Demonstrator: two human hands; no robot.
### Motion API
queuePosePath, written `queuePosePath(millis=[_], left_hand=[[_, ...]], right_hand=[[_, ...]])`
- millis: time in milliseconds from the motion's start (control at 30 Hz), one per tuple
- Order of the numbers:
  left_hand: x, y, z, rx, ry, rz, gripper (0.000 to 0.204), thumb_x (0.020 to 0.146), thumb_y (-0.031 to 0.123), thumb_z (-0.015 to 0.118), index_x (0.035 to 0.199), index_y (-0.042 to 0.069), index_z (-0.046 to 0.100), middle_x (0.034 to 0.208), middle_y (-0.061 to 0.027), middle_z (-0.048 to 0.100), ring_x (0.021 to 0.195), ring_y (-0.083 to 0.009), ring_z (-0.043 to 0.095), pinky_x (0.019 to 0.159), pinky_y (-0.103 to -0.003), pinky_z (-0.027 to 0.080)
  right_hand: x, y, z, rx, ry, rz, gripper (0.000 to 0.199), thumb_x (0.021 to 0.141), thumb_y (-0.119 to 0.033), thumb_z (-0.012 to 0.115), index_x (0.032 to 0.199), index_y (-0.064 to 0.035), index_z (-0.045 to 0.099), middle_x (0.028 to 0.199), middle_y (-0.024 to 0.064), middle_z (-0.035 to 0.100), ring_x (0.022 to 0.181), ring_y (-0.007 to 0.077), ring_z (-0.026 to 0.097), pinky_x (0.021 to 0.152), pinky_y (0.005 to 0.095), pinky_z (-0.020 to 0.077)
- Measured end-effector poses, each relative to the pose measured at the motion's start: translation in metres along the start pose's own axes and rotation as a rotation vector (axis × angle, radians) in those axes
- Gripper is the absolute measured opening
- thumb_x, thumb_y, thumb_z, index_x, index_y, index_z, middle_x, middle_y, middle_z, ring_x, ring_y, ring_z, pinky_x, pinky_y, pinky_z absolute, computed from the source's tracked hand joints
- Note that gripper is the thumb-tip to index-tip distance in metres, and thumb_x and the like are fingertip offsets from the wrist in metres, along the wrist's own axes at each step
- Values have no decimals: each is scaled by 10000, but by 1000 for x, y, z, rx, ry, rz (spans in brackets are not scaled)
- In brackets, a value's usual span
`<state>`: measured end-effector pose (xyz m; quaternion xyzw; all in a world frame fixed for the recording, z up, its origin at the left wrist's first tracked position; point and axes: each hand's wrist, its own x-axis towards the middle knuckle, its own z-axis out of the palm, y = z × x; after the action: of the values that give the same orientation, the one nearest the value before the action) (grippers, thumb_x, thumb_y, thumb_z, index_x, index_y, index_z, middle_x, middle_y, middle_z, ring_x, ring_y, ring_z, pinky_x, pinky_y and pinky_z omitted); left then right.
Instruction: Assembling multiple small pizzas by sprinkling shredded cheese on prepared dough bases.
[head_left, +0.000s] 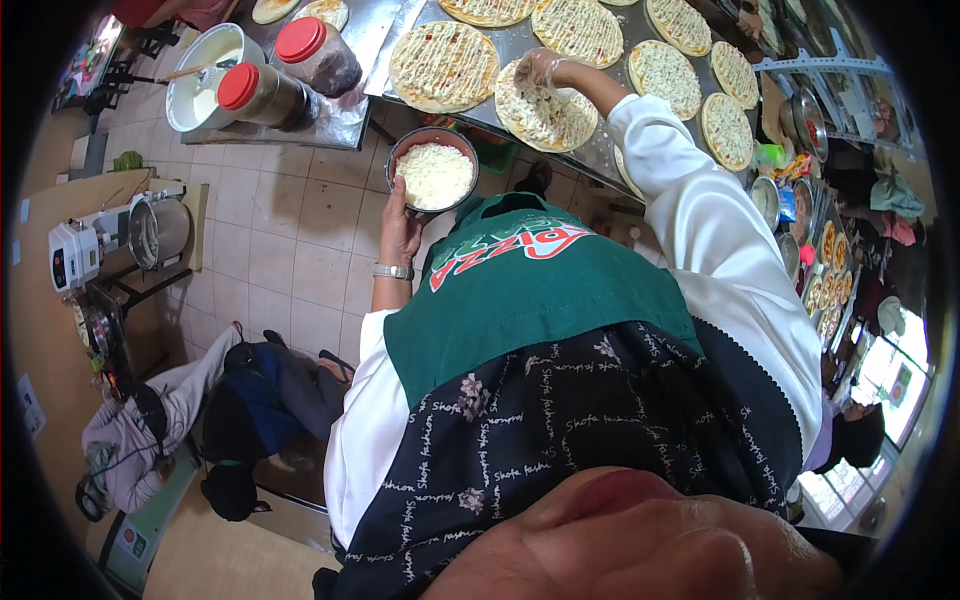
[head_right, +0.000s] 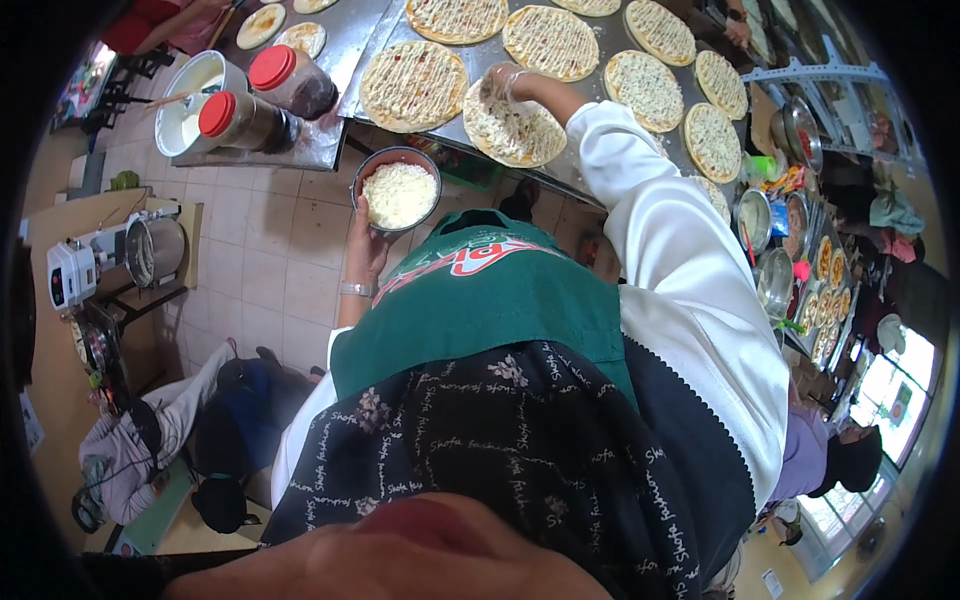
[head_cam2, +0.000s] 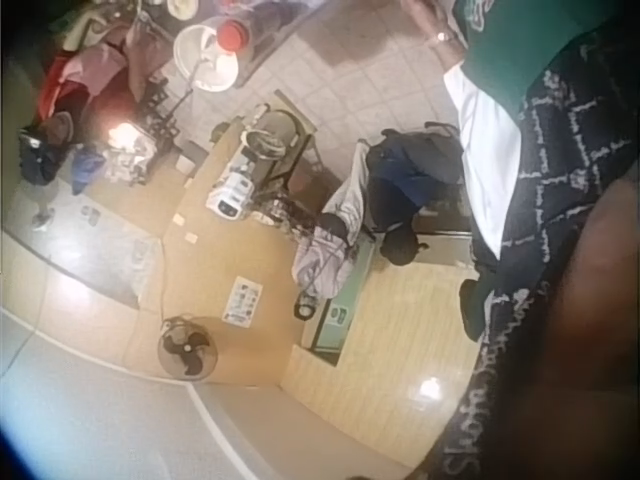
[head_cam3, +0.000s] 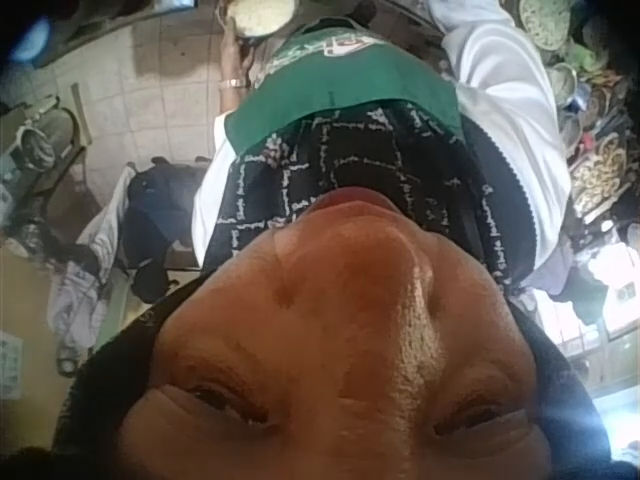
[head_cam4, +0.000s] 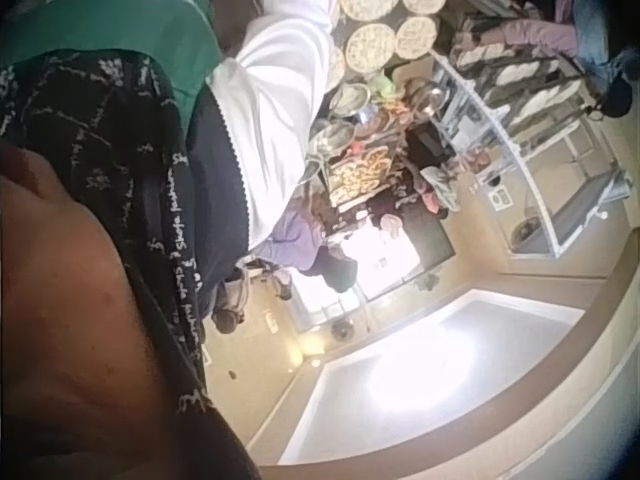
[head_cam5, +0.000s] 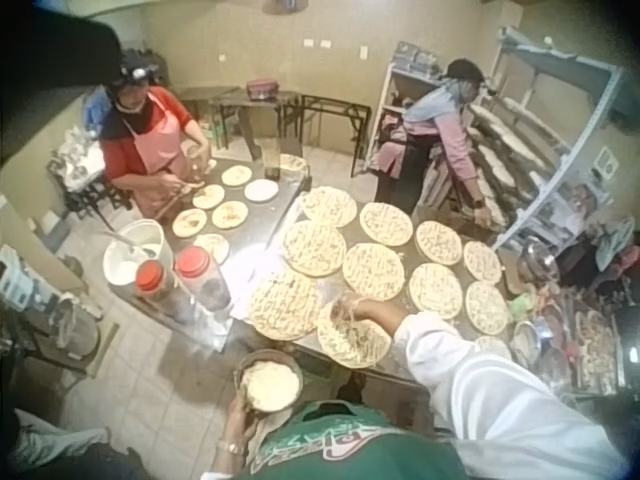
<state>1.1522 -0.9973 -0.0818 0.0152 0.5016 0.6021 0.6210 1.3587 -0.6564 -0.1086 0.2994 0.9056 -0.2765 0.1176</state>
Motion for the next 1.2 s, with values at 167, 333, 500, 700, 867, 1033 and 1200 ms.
queuePosePath(millis=[167, 333, 500, 700, 867, 1033, 1200], left_hand=[[-3, 5, 6, 53, -25, -57, 717, 826, 516, 562, 1304, 18, 366, 1265, -132, 474, 1153, -248, 476, 901, -479, 441], [0, 4, 0, 81, -89, -104, 694, 861, 523, 499, 1354, 75, 304, 1340, -101, 406, 1225, -231, 404, 973, -445, 378], [8, 1, 2, 121, -163, -136, 675, 856, 530, 502, 1322, 65, 355, 1268, -85, 481, 1134, -198, 490, 960, -442, 391], [8, -7, 8, 104, -144, -145, 665, 824, 511, 572, 1266, 36, 425, 1211, -99, 526, 1078, -207, 533, 883, -488, 443], [14, -23, 8, 119, -99, -182, 632, 820, 518, 573, 1220, 40, 465, 1124, -85, 566, 1039, -203, 553, 885, -493, 440], [6, -33, 23, 132, -91, -195, 597, 820, 521, 572, 1171, 44, 499, 1004, -60, 591, 963, -194, 574, 890, -508, 435], [-4, -46, 30, 131, -48, -185, 623, 821, 521, 570, 1204, 41, 470, 1126, -83, 555, 1055, -213, 539, 886, -525, 433]], right_hand=[[-12, 4, 16, -69, 83, 113, 239, 688, -224, 697, 879, -85, 663, 820, 116, 665, 715, 233, 635, 644, 346, 485], [-44, 23, 7, -112, 119, 210, 212, 769, -267, 554, 839, -110, 679, 827, 143, 657, 743, 297, 626, 667, 384, 480], [-98, 78, 31, -23, -4, 415, 233, 694, -112, 639, 922, -114, 686, 834, 58, 683, 698, 144, 632, 613, 294, 506], [-120, 43, 51, 392, 24, 499, 209, 632, -53, 705, 836, -24, 674, 664, 61, 644, 523, 133, 600, 495, 284, 511], [-108, 11, 59, 662, 179, 471, 152, 690, -90, 605, 815, -81, 691, 733, 68, 664, 622, 151, 621, 591, 282, 507], [-89, -2, 54, 204, 124, 367, 221, 708, -182, 593, 899, -203, 703, 870, 72, 673, 783, 231, 641, 703, 331, 504], [-98, -6, 46, 54, 131, 324, 200, 679, -206, 630, 863, -185, 707, 847, 102, 670, 764, 257, 642, 705, 347, 507]])
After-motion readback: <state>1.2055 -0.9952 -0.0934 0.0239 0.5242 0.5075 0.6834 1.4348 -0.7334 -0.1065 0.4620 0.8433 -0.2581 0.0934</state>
